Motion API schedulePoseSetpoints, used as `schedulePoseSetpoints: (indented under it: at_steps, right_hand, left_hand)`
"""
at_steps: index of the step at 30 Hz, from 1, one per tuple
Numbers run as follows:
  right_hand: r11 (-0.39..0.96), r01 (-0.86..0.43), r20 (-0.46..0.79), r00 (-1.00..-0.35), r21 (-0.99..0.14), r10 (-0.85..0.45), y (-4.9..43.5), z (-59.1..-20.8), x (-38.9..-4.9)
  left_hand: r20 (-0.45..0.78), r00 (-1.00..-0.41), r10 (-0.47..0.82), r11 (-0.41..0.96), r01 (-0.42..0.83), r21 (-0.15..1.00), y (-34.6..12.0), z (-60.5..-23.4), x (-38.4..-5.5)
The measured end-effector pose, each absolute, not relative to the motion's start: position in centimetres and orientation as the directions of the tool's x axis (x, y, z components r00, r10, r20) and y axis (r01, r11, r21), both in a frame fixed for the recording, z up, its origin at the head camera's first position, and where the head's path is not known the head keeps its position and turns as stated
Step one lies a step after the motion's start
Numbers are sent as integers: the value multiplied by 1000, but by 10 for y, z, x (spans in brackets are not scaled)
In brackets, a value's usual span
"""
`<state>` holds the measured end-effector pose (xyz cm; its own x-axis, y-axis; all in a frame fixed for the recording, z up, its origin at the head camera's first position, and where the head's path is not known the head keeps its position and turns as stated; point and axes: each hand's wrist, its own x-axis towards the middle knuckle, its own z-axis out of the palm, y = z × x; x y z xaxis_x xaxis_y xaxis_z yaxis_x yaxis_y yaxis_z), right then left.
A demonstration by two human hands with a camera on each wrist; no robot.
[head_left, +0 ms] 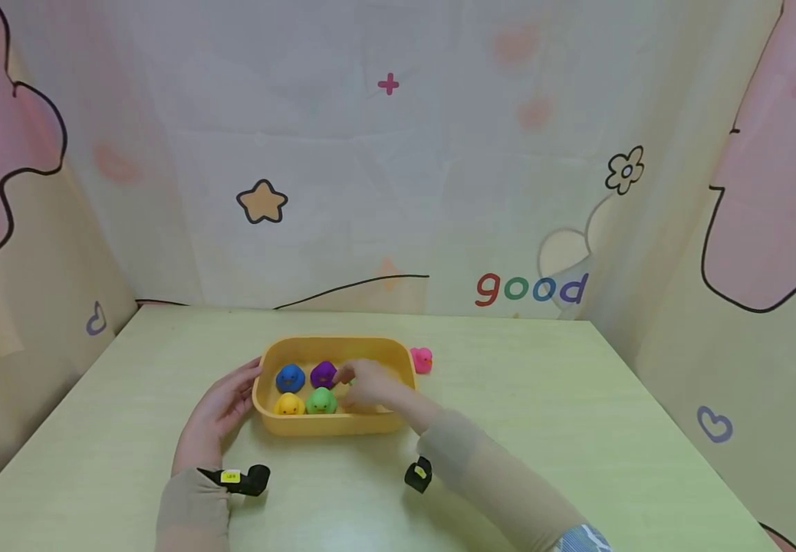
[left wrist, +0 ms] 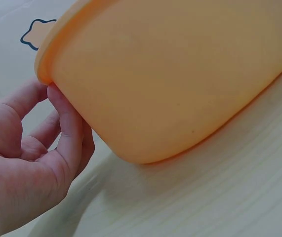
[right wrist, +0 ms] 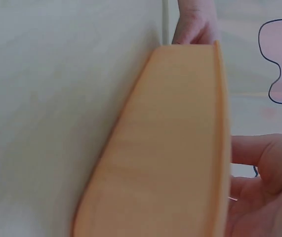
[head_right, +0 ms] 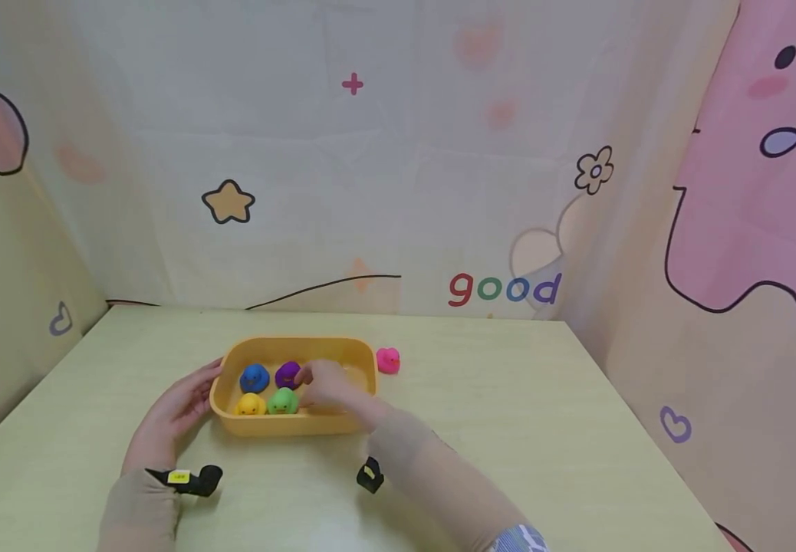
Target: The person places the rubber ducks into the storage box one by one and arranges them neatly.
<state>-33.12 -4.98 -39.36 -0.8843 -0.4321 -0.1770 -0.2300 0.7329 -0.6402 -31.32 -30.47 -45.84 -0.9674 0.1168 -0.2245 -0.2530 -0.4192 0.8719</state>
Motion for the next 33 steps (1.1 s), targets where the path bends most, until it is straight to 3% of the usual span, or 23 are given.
schedulePoseSetpoints:
  at_steps: [10, 14, 24, 33]
  right_hand:
    - [603, -405, -63, -794, -687, -605, 1, -368, -355]
    - [557, -436, 27, -803, -707, -595, 21, -363, -371]
    - [505, -223, -26, -898, -834, -440, 72, -382, -408]
    - [536, -55, -172, -915, -842, -364, 97, -411, -422]
  left_hand:
    - [-224, -969, 102, -438, -246, 865, -304, -458, -315]
    - [-223, -970, 98, -442, -243, 864, -304, -458, -314]
    - [-194, -975, 109, -443, -222, 869, -305, -460, -313]
    - [-186, -975, 118, -429, -219, 876, -305, -459, -313]
